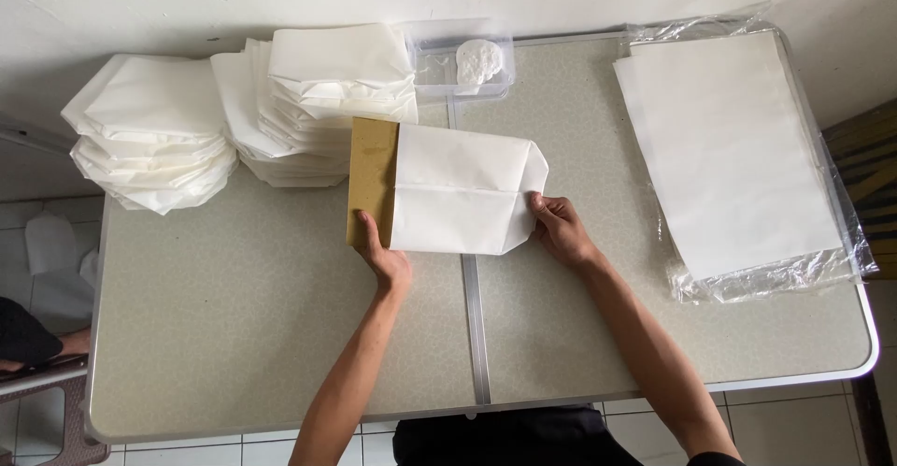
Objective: The person places a cardboard box on a sheet of white paper and folds the paper around it. They smooth the paper, fold the edges, and tuck the corners to enclose the box. The wrapped package is then lifted and set aside.
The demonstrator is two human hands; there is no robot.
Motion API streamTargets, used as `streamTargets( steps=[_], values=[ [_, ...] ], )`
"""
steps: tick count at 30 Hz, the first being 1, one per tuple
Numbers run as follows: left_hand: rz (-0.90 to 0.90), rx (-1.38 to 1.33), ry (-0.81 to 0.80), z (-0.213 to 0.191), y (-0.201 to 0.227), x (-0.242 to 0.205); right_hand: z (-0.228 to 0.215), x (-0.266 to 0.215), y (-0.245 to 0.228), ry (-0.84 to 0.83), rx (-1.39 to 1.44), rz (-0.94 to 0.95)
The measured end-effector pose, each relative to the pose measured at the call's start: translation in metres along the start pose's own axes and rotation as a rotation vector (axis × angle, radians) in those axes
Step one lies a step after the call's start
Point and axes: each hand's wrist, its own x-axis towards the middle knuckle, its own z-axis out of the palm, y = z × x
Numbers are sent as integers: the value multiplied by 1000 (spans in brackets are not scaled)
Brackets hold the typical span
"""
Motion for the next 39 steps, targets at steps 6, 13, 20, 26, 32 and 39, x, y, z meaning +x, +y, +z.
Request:
streamTargets(
  steps=[6,13,20,26,32,39],
  values=[
    [3,69,-52,0,-2,3,-30,14,29,46,9,-31],
    [-61,44,-58,-25,-33,18,-43,19,54,154,28,-57],
    [10,7,-57,-13,9,22,-61,21,39,232,-41,-120],
    [42,-188,-19,9,103,33,-80,33,-10,584,181,-346],
    [-133,-72,-23,30,79,12,-115,40,19,658,179,-476],
    [-717,181,-404,61,88,-72,-94,21,9,847,-203,-615]
  ],
)
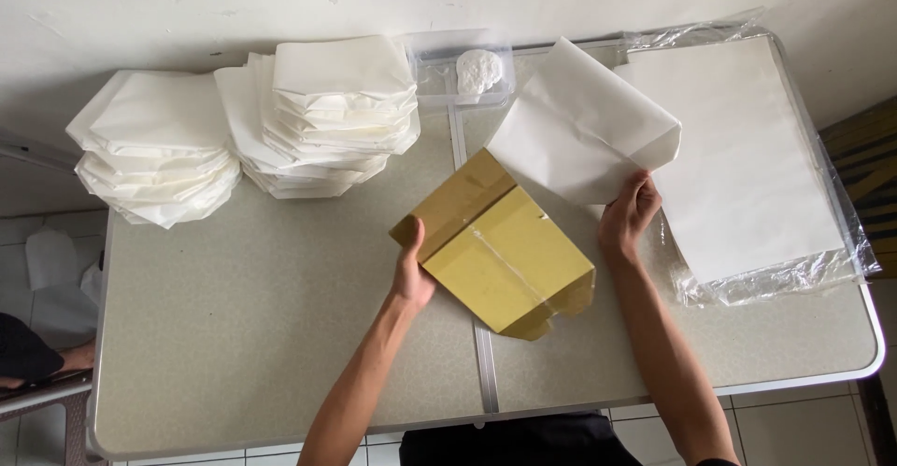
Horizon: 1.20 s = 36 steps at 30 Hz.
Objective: The person places a cardboard box on a sheet of white paper and folds the paper around it. They smooth the paper, fold the edges, and tuck the corners to enclose the box. The wrapped package is then lifted and set aside.
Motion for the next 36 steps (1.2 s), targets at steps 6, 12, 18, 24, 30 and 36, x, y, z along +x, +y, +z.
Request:
streamTargets(
  steps=[6,12,18,24,30,36],
  values=[
    [-227,-158,-374,1,-2,17,-13,6,23,-48,-271,-231],
    [-288,104,-358,17,14,6,-8,14,66,-215,-310,-521],
    [-269,47,-386,27,33,-14,210,-45,-210,-646,-289,-1225],
    [-295,89,-428,60,69,-63,321,-96,-214,-670,-417,-1591],
    [-286,107,-413,55,62,-47,373,-117,-183,-638,-530,-1530],
    [-232,89,-468,7,10,11,364,-113,-191,-799,-455,-1378]
  ],
)
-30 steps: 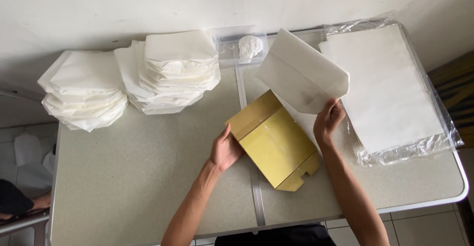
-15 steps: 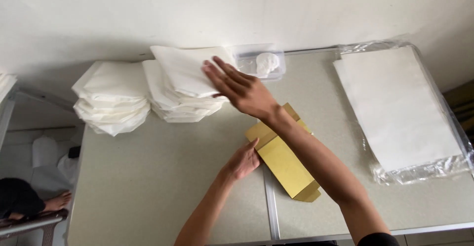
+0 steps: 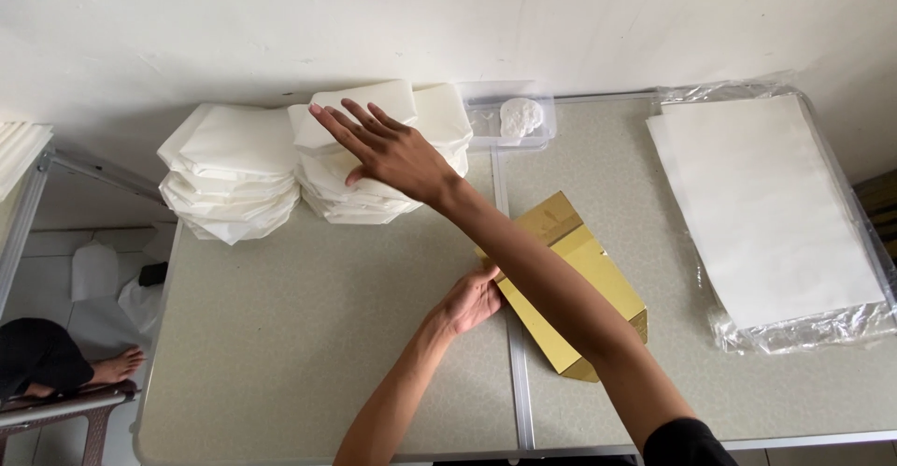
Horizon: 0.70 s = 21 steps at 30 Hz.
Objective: The person places a cardboard box on a sheet of white paper and folds the paper around it. They smooth the paper, fold the edges, and tuck the corners to enclose the box. The wrapped package is then lifted and set aside.
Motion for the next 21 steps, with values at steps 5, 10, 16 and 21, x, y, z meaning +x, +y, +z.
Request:
streamTargets(
  steps=[5,10,16,21],
  values=[
    [-41,33,46,58,35,-34,-70,-34,3,20,192,115],
    [-14,-19,33,-6,-11,10,-133,-112,49,-3,265,308],
    [-82,96,194,27,7,0,-158,-256,130,-85,-50,713],
    [-81,34,256,20,5,5,-200,-307,148,-265,-126,1285]
  ],
)
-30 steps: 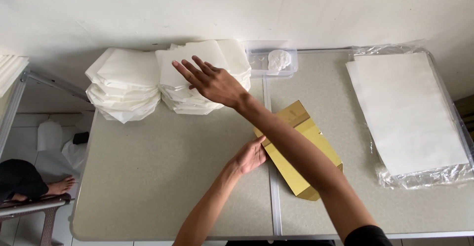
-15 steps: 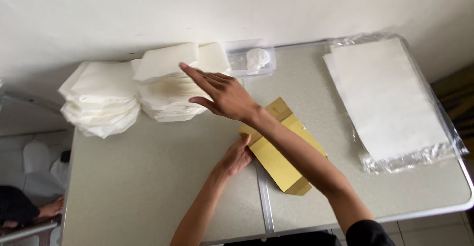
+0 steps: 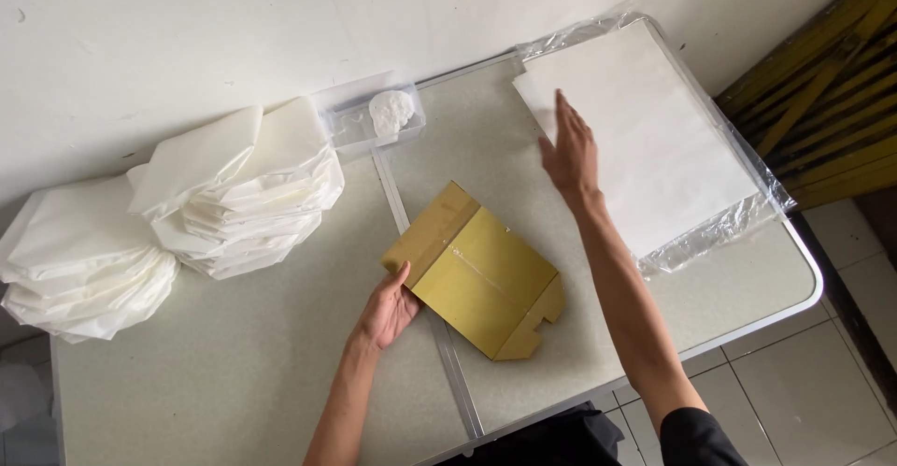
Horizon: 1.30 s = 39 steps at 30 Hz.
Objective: The person places a cardboard box on a sheet of white paper and folds the paper around it. They smooth the paper, fold the edges, and tuck the corners to enclose the box. The wrapped package is then lifted and set aside.
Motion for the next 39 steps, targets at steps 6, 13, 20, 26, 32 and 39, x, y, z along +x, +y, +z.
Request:
streamTargets(
  steps=[6,13,20,26,32,39],
  values=[
    [21,-13,10,-3,-4,2,3,-6,26,93,-166,-96],
    [43,-34,26,-4,-7,4,-7,-7,16,82,-186,-117],
    [88,-1,17,-8,-14,7,-25,5,28,239,49,-46],
    [126,27,-39,-9,-14,3,-62,4,9,312,85,-82],
    [212,-150,-105,-10,0,-5,-54,-24,-47,204,164,-197],
    [411,-467,-272,-91,-28,51,8,-79,-97,-207,200,-204]
  ],
)
